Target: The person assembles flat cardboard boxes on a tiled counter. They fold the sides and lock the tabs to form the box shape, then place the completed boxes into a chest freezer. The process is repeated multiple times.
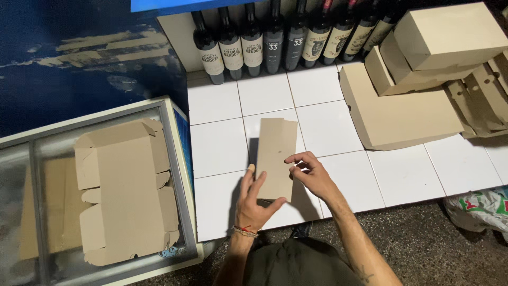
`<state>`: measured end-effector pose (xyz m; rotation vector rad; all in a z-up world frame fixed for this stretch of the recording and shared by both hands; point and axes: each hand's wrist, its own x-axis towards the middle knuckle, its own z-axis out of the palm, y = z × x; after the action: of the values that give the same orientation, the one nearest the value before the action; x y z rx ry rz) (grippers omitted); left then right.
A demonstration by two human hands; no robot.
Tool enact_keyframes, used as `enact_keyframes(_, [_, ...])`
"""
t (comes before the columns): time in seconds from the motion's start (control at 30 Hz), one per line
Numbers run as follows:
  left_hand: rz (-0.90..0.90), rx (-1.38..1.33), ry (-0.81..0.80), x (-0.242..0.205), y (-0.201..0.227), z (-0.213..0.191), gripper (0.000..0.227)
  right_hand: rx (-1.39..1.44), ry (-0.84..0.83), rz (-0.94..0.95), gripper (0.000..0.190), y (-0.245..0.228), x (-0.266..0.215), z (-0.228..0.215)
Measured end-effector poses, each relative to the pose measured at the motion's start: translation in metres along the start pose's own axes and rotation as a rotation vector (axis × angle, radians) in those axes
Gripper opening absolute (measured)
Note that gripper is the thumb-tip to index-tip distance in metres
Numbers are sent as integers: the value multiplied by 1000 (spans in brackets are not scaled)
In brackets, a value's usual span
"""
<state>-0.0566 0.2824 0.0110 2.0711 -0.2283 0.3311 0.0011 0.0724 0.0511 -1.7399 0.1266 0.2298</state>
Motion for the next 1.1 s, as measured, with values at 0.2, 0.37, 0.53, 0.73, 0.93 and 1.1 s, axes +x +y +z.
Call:
enact_keyframes(0.2, [-200,1,47,0,-18,-34,78,99,60,25,31,10,-2,-9])
enact_keyframes(0.37, [-354,-50,119,-6,-36,-44,74,67,116,61,26,32,-12,-33])
enact_keyframes(0.53, [-307,-249,316,-12,-68,-30,55,-28,192,216,20,30,-28,-52])
enact_keyframes(0.73, [-533,-365,292,-9,-48,-33,56,-190,105,372,89,13,-39,-53])
enact_keyframes(0.93, [-270,-220,231,-9,-24,-30,56,-217,162,511,124,-49,-47,-27])
enact_keyframes(1.1, [-398,-234,223,1,-4,-40,60,-196,137,467,99,-40,-41,-33])
